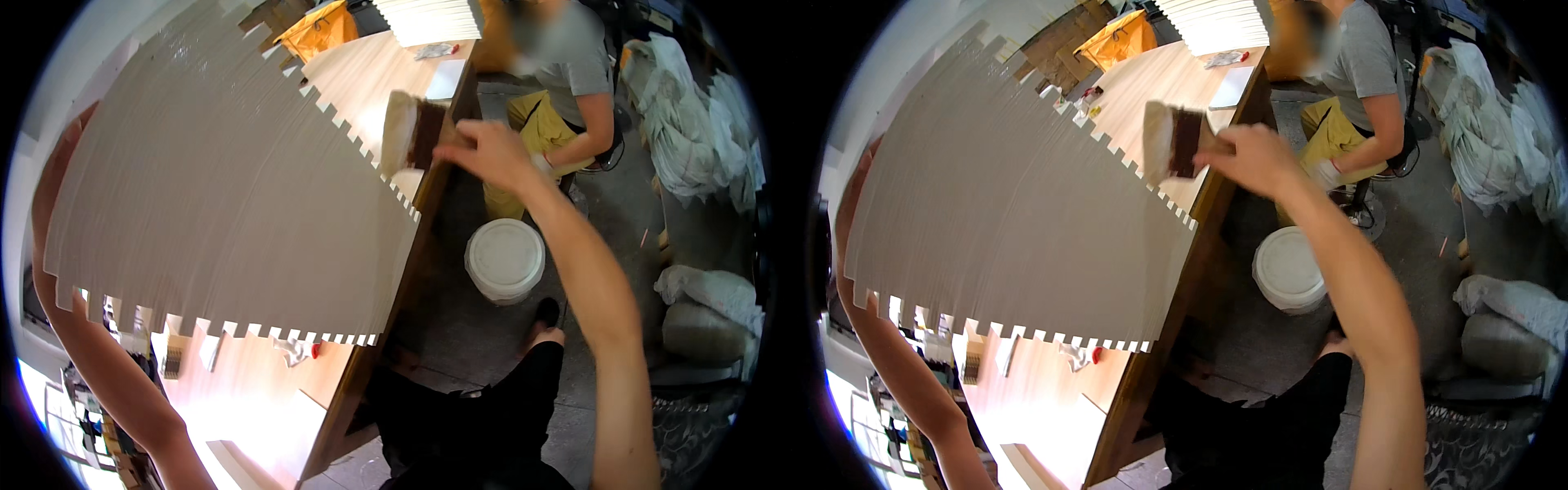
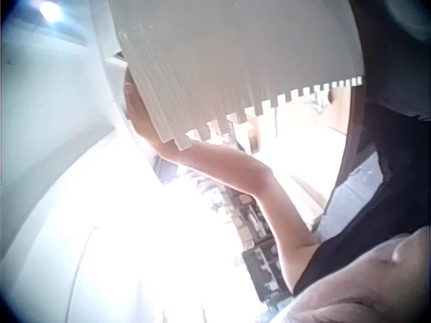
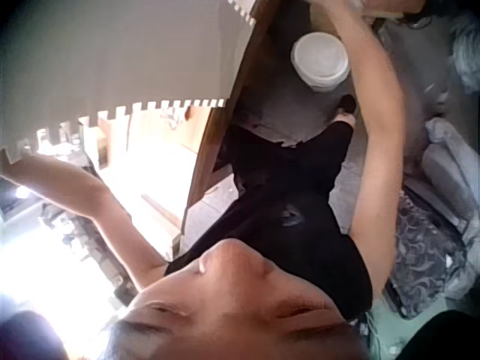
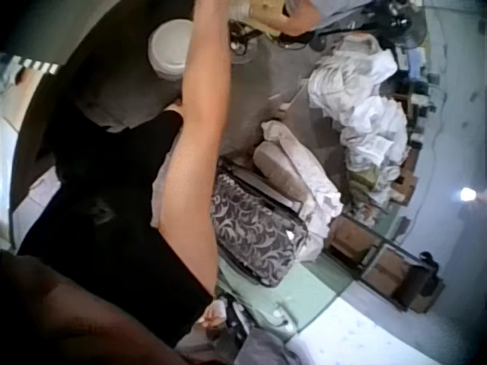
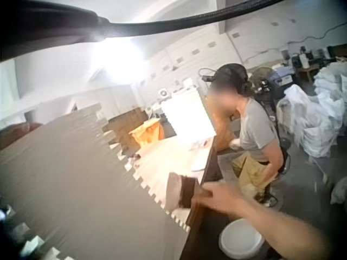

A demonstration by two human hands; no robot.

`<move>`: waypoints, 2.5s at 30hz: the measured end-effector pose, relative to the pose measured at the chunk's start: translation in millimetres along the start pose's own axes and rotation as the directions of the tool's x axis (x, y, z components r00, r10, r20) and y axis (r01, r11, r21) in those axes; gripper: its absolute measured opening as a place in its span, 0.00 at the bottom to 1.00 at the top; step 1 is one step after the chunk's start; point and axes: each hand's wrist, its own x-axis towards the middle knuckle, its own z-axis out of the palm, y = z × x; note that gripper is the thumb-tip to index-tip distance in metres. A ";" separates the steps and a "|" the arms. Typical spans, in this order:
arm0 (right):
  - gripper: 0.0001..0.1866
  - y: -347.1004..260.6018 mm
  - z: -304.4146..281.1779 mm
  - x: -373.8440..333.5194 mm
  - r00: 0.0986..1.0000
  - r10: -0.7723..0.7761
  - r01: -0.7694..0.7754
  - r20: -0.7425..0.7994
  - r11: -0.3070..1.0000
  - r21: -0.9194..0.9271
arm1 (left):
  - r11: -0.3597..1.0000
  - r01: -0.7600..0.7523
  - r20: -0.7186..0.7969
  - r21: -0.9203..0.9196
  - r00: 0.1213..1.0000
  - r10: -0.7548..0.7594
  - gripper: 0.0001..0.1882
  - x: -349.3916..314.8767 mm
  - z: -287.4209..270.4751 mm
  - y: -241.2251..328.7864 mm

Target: The person dips a brush into a bucket of glue and applies it to the edges of a stack of paper, then moves sheets of paper onto a table and aligns them.

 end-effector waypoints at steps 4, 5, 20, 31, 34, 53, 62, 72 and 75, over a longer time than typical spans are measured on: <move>0.30 -68.0 44.2 -57.5 0.977 -0.177 0.136 0.123 0.949 0.285 | 0.999 0.034 0.000 -0.008 0.999 -0.034 0.31 0.3 -2.7 -4.5; 0.29 -75.1 49.3 -59.7 0.961 -0.252 0.228 0.111 0.955 0.189 | 0.999 0.036 -0.002 -0.018 0.999 -0.036 0.31 1.4 -0.9 -10.1; 0.32 -84.9 59.4 -85.1 0.982 0.006 -0.053 0.189 0.968 0.246 | 0.988 0.116 -0.010 -0.101 0.993 -0.117 0.28 2.7 -6.1 -5.6; 0.25 -4.4 57.4 -72.8 0.914 0.376 -0.396 0.152 0.746 0.535 | 0.978 0.208 -0.023 0.006 0.978 -0.208 0.25 2.4 3.2 13.7; 0.23 -92.1 78.0 -136.8 0.807 0.359 -0.589 0.469 0.543 0.598 | 0.990 0.105 0.043 0.097 0.993 -0.110 0.22 8.9 -0.1 5.0; 0.09 55.8 61.5 -8.3 0.732 0.170 -0.665 0.659 0.389 0.638 | 0.993 0.119 -0.012 0.020 0.993 -0.118 0.26 27.0 8.9 11.6; 0.01 123.0 223.8 -267.3 0.558 0.411 -0.787 0.721 -0.013 0.616 | 0.981 -0.175 -0.256 0.088 0.947 0.192 0.21 72.5 40.8 -48.2; 0.29 61.3 163.6 -329.1 0.563 0.498 -0.826 0.659 0.340 0.449 | 0.913 -0.352 -0.729 -0.207 0.677 0.096 0.20 -8.0 -27.6 -10.8; 0.28 129.5 161.1 -317.1 0.887 0.395 -0.436 0.241 0.888 0.148 | 0.861 -0.456 -0.819 -0.225 0.567 0.086 0.19 -53.8 -24.1 -22.9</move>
